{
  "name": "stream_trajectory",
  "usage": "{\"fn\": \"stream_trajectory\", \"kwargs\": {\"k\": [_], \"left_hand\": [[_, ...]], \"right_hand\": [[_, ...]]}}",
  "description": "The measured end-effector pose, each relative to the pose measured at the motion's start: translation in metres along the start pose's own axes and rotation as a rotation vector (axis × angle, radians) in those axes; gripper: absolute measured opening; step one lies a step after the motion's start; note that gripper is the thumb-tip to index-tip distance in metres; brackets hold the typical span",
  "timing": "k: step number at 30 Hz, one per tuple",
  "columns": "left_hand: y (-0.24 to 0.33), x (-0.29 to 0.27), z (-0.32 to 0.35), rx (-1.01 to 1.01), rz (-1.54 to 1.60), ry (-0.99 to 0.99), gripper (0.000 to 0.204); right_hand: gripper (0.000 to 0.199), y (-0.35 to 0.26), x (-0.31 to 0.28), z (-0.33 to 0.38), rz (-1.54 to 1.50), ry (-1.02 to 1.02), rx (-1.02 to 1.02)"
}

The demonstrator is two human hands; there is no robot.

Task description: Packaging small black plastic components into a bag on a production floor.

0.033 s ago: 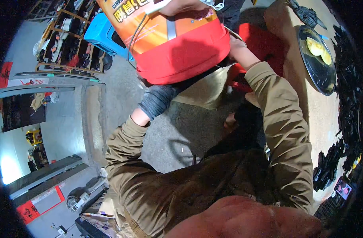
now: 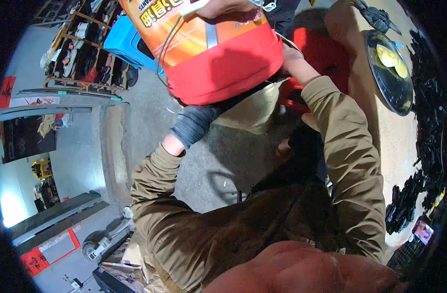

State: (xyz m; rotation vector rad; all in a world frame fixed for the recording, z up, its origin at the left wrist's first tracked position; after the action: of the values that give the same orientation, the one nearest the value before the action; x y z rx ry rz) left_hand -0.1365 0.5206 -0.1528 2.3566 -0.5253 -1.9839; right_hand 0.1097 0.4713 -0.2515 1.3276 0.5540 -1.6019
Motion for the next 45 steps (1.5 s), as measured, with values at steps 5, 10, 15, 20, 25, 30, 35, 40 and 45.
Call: {"fn": "stream_trajectory", "kwargs": {"k": [5, 10, 15, 20, 25, 30, 35, 40, 45], "left_hand": [[0.014, 0.002, 0.006, -0.022, -0.048, -0.024, 0.042], [0.04, -0.016, -0.001, 0.076, -0.073, 0.113, 0.037], [0.026, 0.0, 0.016, -0.166, 0.133, -0.039, 0.03], [0.037, -0.01, 0.015, -0.053, 0.123, 0.111, 0.031], [-0.024, -0.073, 0.026, -0.354, 0.334, 0.578, 0.049], [-0.147, -0.055, 0.073, -0.988, 0.376, 0.723, 0.068], [-0.225, 0.042, 0.061, -1.234, 0.503, 0.308, 0.047], [-0.276, 0.116, 0.126, -1.288, 0.916, 0.732, 0.025], [-0.149, 0.123, 0.071, -2.056, 1.672, 0.792, 0.052]], "right_hand": [[0.064, 0.001, -0.009, 0.025, 0.022, -0.089, 0.022], [0.041, 0.009, -0.013, 0.038, -0.082, 0.097, -0.005], [0.041, -0.04, -0.059, 0.103, -0.522, 0.141, -0.229], [0.045, -0.063, -0.062, 0.153, -0.466, 0.362, -0.35], [0.012, -0.056, -0.035, 0.157, -0.295, 0.245, -0.259], [0.006, -0.061, -0.034, 0.18, -0.362, 0.429, -0.343], [0.006, -0.062, -0.024, 0.193, -0.389, 0.577, -0.403], [0.009, -0.073, -0.01, 0.193, -0.458, 0.586, -0.347], [0.022, -0.052, 0.04, 0.188, -0.728, 0.473, -0.086]]}}
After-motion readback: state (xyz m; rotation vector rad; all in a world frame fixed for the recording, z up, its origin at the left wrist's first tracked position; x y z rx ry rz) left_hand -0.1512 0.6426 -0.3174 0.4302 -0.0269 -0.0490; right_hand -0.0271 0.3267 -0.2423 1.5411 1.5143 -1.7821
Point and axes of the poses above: each hand's wrist, its own z-axis away from the middle knuckle, its own x-axis out of the palm, y = z × x, the point moved 9 cm from there along -z, towards the middle knuckle, and after that the axes turned 7 degrees about z, right-handed, at the moved point
